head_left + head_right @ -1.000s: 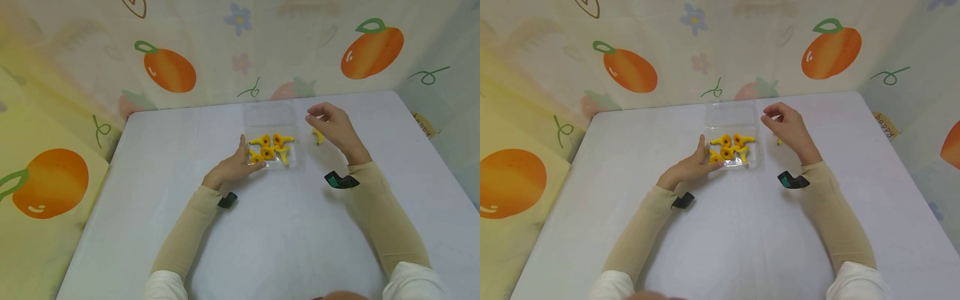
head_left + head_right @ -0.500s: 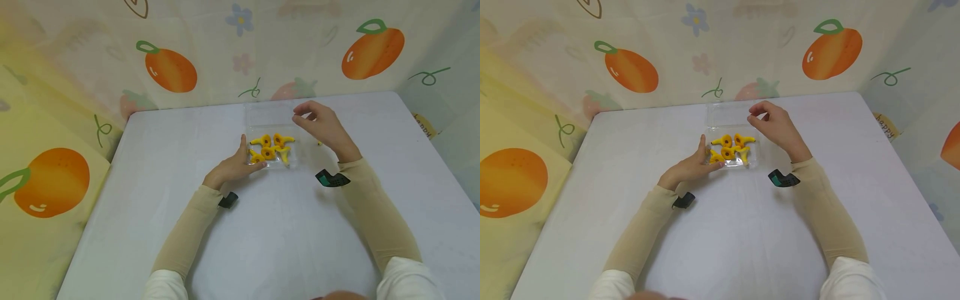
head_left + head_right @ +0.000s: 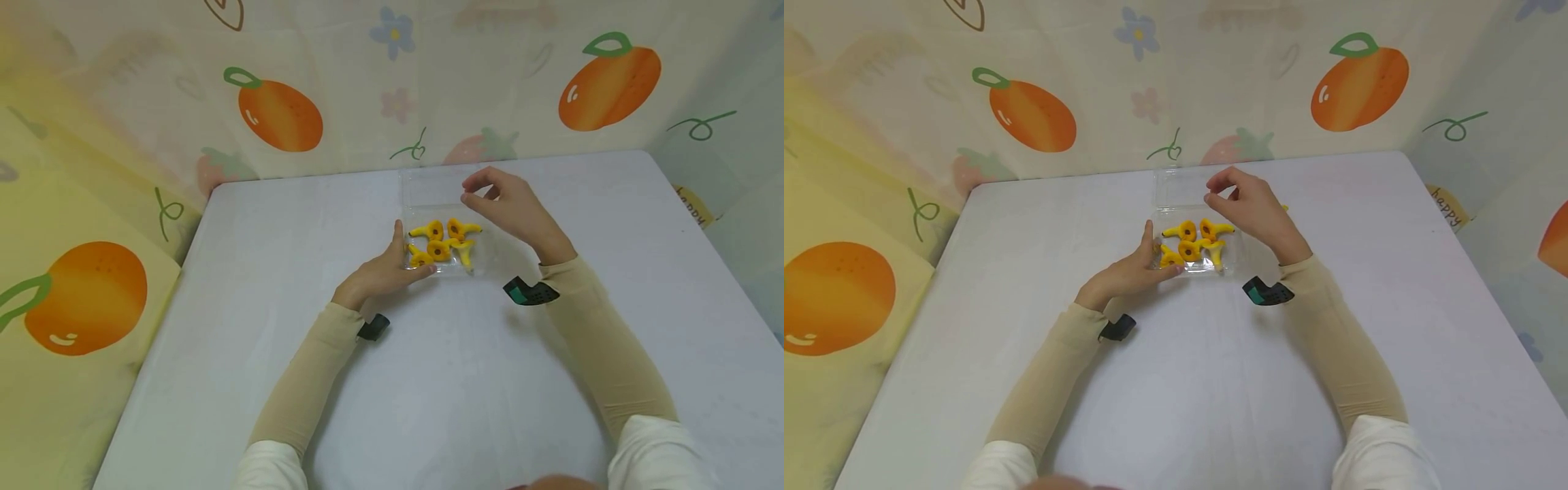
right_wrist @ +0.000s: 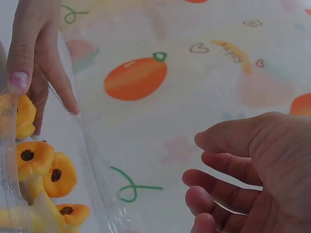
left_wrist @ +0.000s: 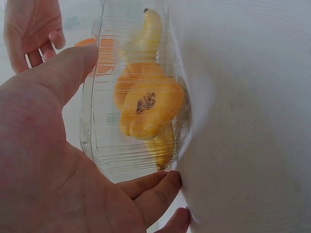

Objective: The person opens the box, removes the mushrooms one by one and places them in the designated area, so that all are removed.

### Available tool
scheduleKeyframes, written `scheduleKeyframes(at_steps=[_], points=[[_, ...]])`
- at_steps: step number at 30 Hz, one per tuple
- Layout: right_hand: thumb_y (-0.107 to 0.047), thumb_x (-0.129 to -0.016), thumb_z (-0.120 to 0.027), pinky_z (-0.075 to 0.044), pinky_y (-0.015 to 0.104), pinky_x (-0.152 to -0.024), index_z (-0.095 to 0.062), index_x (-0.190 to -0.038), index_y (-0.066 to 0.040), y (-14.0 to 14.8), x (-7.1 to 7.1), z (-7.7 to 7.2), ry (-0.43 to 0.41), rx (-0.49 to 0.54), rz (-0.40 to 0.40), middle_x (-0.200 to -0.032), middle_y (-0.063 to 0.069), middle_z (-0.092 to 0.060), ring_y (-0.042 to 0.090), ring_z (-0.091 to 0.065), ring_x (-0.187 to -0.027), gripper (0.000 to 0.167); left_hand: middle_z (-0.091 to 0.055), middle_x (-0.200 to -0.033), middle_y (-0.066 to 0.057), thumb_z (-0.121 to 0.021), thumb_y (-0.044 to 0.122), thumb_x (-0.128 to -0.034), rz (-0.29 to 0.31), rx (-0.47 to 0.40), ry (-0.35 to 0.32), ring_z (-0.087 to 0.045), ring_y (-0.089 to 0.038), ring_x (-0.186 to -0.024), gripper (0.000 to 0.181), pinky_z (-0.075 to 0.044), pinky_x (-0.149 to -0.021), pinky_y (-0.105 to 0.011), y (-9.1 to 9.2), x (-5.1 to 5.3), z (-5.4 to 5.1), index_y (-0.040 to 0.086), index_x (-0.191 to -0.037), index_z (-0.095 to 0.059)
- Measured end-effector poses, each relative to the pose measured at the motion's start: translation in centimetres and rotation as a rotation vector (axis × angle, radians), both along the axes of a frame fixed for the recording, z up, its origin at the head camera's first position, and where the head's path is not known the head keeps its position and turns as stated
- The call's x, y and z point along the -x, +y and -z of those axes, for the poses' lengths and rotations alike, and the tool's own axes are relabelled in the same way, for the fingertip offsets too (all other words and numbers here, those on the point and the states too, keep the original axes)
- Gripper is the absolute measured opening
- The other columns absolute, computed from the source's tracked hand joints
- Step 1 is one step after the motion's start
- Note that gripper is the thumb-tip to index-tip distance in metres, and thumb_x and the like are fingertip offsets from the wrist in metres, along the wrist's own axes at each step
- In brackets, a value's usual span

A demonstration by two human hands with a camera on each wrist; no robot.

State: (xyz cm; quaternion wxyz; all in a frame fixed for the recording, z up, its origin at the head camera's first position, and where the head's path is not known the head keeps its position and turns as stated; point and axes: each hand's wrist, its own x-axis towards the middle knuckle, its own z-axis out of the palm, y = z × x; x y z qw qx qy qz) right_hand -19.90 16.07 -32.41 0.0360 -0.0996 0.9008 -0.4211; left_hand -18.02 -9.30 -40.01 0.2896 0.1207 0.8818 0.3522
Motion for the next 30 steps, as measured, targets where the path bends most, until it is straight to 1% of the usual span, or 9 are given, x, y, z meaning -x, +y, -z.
scheduleKeyframes(at_steps=[6, 12, 18, 24, 27, 30], points=[[-0.033, -0.100, -0.061, -0.048, 0.033, -0.076, -0.061, -0.125, -0.010, -0.6, 0.3, 0.3, -0.011, -0.011, -0.027, -0.124, 0.008, -0.065, 0.025, -0.055, -0.099, 0.034, 0.012, -0.171, -0.005, -0.060, 0.070, -0.0897, 0.002, 0.004, 0.005, -0.008, -0.023, -0.160, 0.122, -0.018, -0.130, -0.047, 0.0, 0.1, 0.1, 0.023, -0.155, 0.033], [-0.032, -0.100, -0.061, -0.047, 0.033, -0.074, -0.062, -0.124, -0.011, -1.1, 0.5, 0.5, -0.012, -0.041, -0.049, -0.127, 0.009, -0.064, 0.026, -0.054, -0.099, 0.032, 0.011, -0.171, -0.004, -0.060, 0.068, -0.0906, -0.001, 0.005, 0.009, -0.008, -0.023, -0.160, 0.121, -0.019, -0.129, -0.048, -0.1, 0.2, 0.3, 0.024, -0.155, 0.033], [-0.032, -0.100, -0.061, -0.046, 0.034, -0.076, -0.062, -0.124, -0.010, -1.3, 0.7, 0.7, -0.046, -0.043, -0.089, -0.128, 0.011, -0.064, 0.028, -0.053, -0.100, 0.032, 0.011, -0.171, -0.005, -0.060, 0.069, -0.0902, -0.006, 0.007, 0.009, -0.009, -0.024, -0.160, 0.121, -0.019, -0.129, -0.049, 0.0, 0.2, 0.2, 0.023, -0.155, 0.032], [-0.032, -0.101, -0.060, -0.047, 0.034, -0.078, -0.061, -0.125, -0.010, -1.4, 0.8, 1.3, -0.068, -0.057, -0.120, -0.129, 0.012, -0.063, 0.029, -0.054, -0.100, 0.033, 0.011, -0.171, -0.006, -0.061, 0.068, -0.0898, -0.013, 0.005, -0.005, -0.007, -0.023, -0.160, 0.123, -0.017, -0.130, -0.048, 0.1, 0.3, 0.4, 0.023, -0.155, 0.033], [-0.032, -0.101, -0.059, -0.047, 0.033, -0.077, -0.061, -0.126, -0.010, -1.5, 0.8, 1.6, -0.077, -0.060, -0.127, -0.129, 0.012, -0.063, 0.029, -0.054, -0.100, 0.033, 0.010, -0.171, -0.006, -0.062, 0.067, -0.0899, -0.018, 0.006, -0.014, -0.006, -0.023, -0.160, 0.123, -0.016, -0.130, -0.049, 0.1, 0.3, 0.5, 0.023, -0.155, 0.033], [-0.032, -0.101, -0.060, -0.047, 0.033, -0.076, -0.062, -0.126, -0.011, -1.6, 0.9, 1.9, -0.079, -0.066, -0.128, -0.129, 0.011, -0.063, 0.028, -0.054, -0.098, 0.033, 0.009, -0.172, -0.005, -0.061, 0.068, -0.0898, -0.019, 0.011, -0.009, -0.006, -0.022, -0.160, 0.122, -0.017, -0.130, -0.049, 0.1, 0.3, 0.6, 0.024, -0.155, 0.033]])
